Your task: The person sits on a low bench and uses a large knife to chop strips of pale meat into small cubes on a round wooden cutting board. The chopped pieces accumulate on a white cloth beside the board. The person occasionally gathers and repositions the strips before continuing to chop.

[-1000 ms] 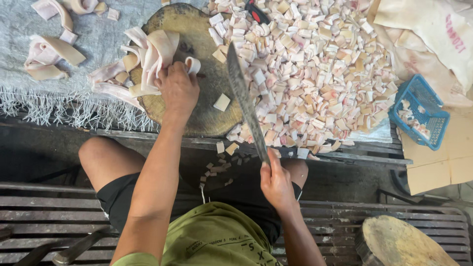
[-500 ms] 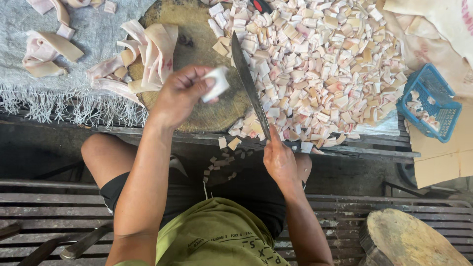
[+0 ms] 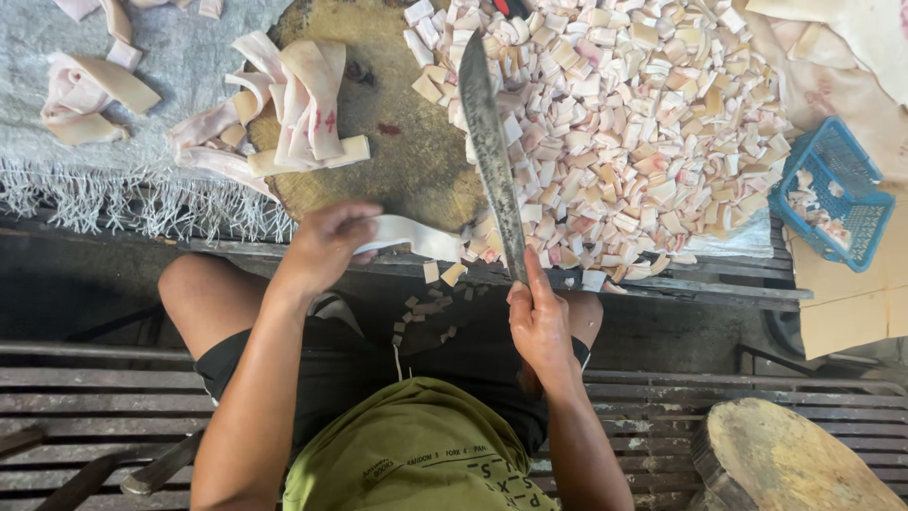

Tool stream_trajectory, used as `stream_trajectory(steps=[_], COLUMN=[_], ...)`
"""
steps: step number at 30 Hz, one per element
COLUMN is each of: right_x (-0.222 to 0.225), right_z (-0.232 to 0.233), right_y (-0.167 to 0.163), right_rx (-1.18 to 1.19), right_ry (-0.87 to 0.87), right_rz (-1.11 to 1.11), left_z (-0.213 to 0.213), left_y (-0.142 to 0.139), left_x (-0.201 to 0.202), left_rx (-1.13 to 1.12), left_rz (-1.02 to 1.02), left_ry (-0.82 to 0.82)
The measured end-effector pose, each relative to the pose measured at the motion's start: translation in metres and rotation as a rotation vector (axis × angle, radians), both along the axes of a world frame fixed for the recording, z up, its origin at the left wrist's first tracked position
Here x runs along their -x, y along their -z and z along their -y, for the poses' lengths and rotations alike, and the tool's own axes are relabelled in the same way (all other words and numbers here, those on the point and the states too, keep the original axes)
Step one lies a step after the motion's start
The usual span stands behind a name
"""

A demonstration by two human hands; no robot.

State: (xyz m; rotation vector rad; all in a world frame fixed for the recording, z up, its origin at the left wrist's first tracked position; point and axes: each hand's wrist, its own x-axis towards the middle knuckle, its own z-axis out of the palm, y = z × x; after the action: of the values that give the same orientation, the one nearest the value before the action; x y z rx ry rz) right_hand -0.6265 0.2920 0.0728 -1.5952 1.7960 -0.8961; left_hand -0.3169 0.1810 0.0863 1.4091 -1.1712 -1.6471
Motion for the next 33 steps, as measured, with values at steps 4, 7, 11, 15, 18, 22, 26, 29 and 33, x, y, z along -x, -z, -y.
stream_trajectory(steps=[4,7,11,15,18,22,26,29,33], right_x=[-0.006,-0.008,-0.007,-0.004,-0.005,-0.011,-0.007,-0.003,-0.017], right_z=[0.005,0.011,0.012,0.007,0.004,0.001,-0.002,-0.006,-0.005], right_y=[-0.011,-0.014,-0.01,-0.003,0.001,0.0,-0.017,-0.03,-0.018], right_rx=[0.0,0.032,0.044,0.019,-0.019,0.038,0.273,0.5,0.499], right_ry=[0.058,0.074,0.069,0.068,0.052,-0.038,-0.082,-0.09,-0.108], right_rz=[0.189,0.181,0.214,0.192,0.152,-0.036,-0.138,-0.158,-0.3], left_z=[0.025,0.035,0.033,0.022,0.018,0.011,0.011,0.008,-0.003], left_y=[-0.054,-0.093,-0.107,-0.068,-0.026,0.012,0.015,0.005,-0.007], left_x=[0.024,0.05,0.057,0.03,0.012,-0.003,-0.012,-0.015,-0.021], left_rx=[0.304,0.461,0.471,0.5,0.322,0.26,0.379,0.453,0.58], left_rz=[0.085,0.033,-0.109,0.021,0.084,0.253,0.441,0.491,0.58], left_ry=[0.228,0.31,0.24,0.105,0.03,-0.013,0.057,0.133,0.187])
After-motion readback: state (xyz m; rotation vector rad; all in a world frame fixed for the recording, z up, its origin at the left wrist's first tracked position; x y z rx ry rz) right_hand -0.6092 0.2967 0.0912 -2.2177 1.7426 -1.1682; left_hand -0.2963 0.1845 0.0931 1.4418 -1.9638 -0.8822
